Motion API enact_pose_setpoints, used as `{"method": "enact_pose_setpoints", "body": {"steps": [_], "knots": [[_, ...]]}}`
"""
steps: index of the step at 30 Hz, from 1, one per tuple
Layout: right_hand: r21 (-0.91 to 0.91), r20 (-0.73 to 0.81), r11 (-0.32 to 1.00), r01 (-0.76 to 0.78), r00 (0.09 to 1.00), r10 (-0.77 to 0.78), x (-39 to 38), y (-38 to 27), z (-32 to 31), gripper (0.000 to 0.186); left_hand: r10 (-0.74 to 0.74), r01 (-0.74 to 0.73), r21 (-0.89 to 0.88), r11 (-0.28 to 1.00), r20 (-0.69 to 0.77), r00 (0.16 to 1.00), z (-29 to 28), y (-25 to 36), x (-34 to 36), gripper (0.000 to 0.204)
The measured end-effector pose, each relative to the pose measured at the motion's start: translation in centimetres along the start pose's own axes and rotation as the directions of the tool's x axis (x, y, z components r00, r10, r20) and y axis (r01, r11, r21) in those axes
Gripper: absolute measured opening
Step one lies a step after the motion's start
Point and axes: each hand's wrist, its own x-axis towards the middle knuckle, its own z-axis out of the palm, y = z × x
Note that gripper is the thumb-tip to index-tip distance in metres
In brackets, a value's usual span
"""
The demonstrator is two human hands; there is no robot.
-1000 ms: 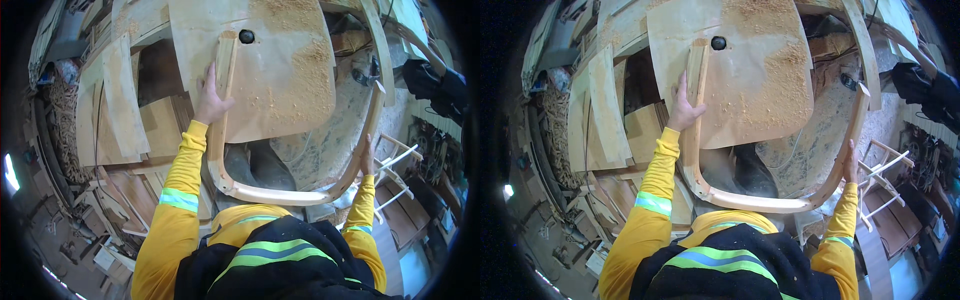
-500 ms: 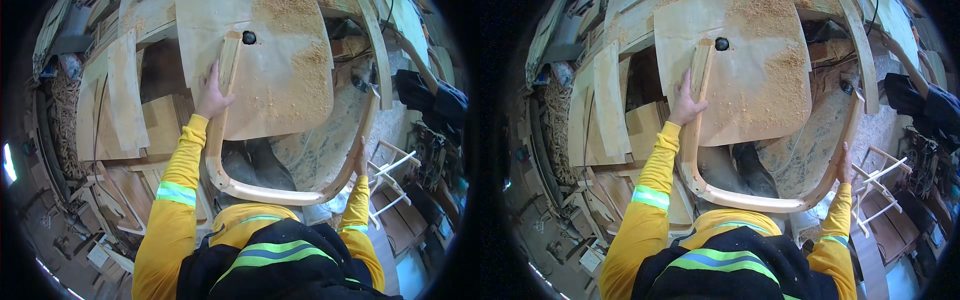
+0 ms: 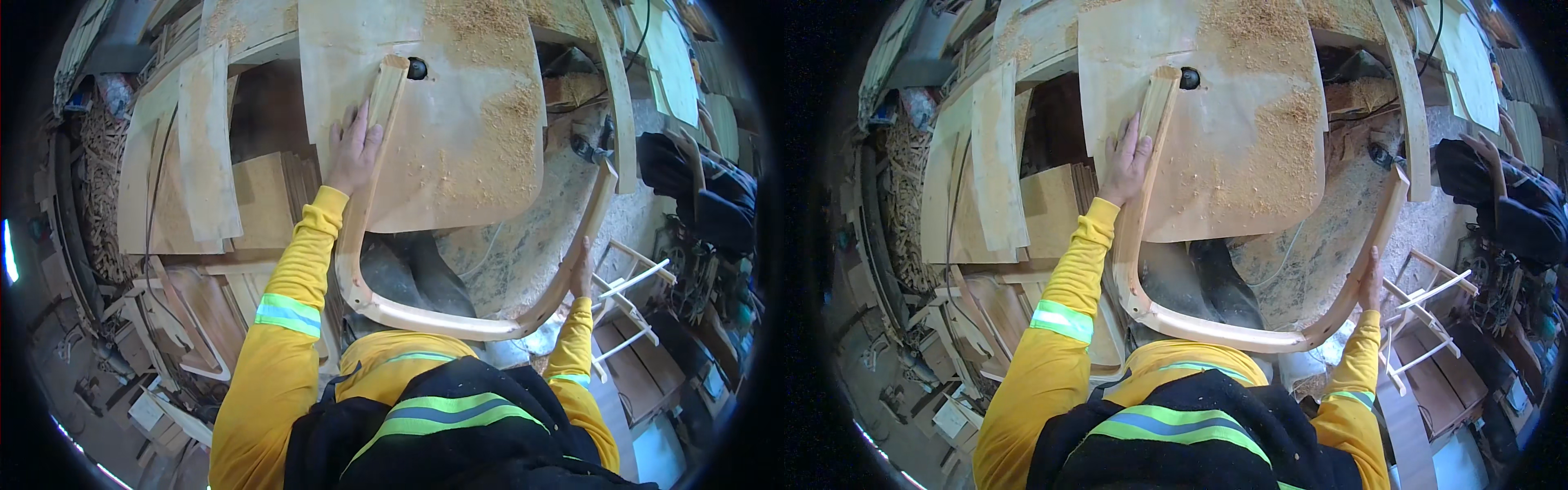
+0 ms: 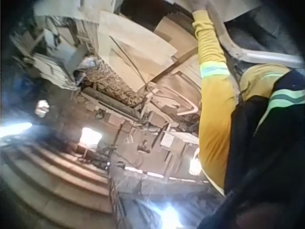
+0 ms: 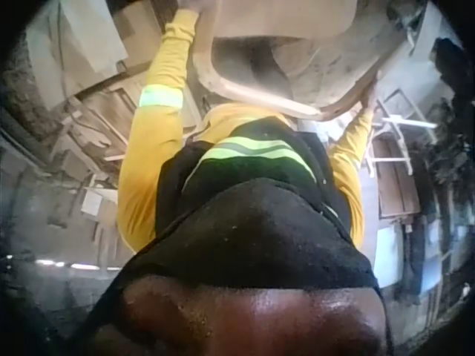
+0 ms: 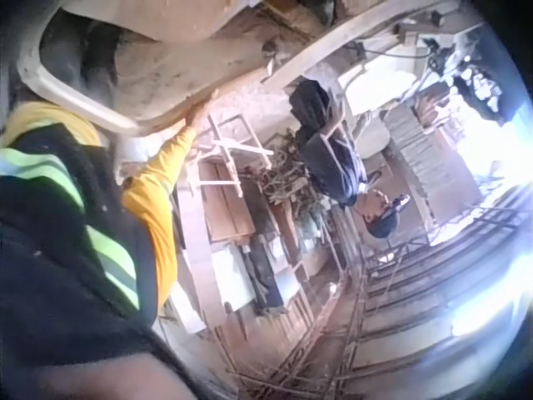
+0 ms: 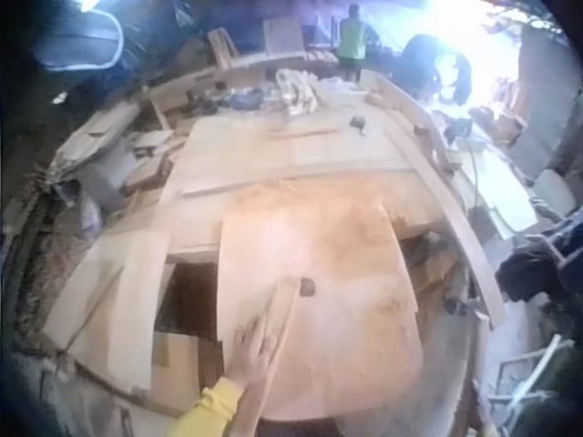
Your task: Routing the edges of curved wooden furniture parts using a router table.
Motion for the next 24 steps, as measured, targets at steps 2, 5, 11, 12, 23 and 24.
{"method": "enact_pose_setpoints", "body": {"steps": [2, 5, 11, 12, 23, 24], "knots": [[0.003, -0.006, 1.0, -0.006, 1.0, 0.006, -0.09, -0.2, 0.07, 0.066, -0.001, 0.001, -0.001, 1.0, -0.003, 1.0, -0.05, 0.0, 0.0, 0.063], [0.005, -0.004, 1.0, 0.001, 1.0, -0.001, 0.34, 0.33, -0.34, 0.065, -0.003, 0.003, -0.005, 1.0, 0.009, 1.0, 0.04, -0.06, 0.06, 0.064], [0.002, 0.006, 1.0, 0.0, 1.0, 0.0, 0.27, 0.19, -0.29, 0.067, -0.005, 0.005, 0.023, 1.0, 0.005, 1.0, 0.31, -0.39, 0.06, 0.064], [-0.019, 0.006, 1.0, -0.001, 1.0, 0.002, 0.35, 0.24, -0.4, 0.067, -0.006, 0.006, 0.027, 1.0, 0.006, 1.0, 0.33, -0.4, 0.05, 0.064], [-0.001, 0.002, 1.0, 0.006, 1.0, -0.006, -0.08, -0.18, 0.07, 0.068, 0.006, -0.006, 0.067, 0.998, 0.01, 1.0, 0.5, -0.62, 0.27, 0.062], [0.003, 0.008, 1.0, 0.011, 1.0, -0.011, 0.18, 0.16, -0.21, 0.068, 0.003, -0.004, 0.072, 0.997, 0.012, 1.0, 0.54, -0.66, 0.33, 0.062]]}}
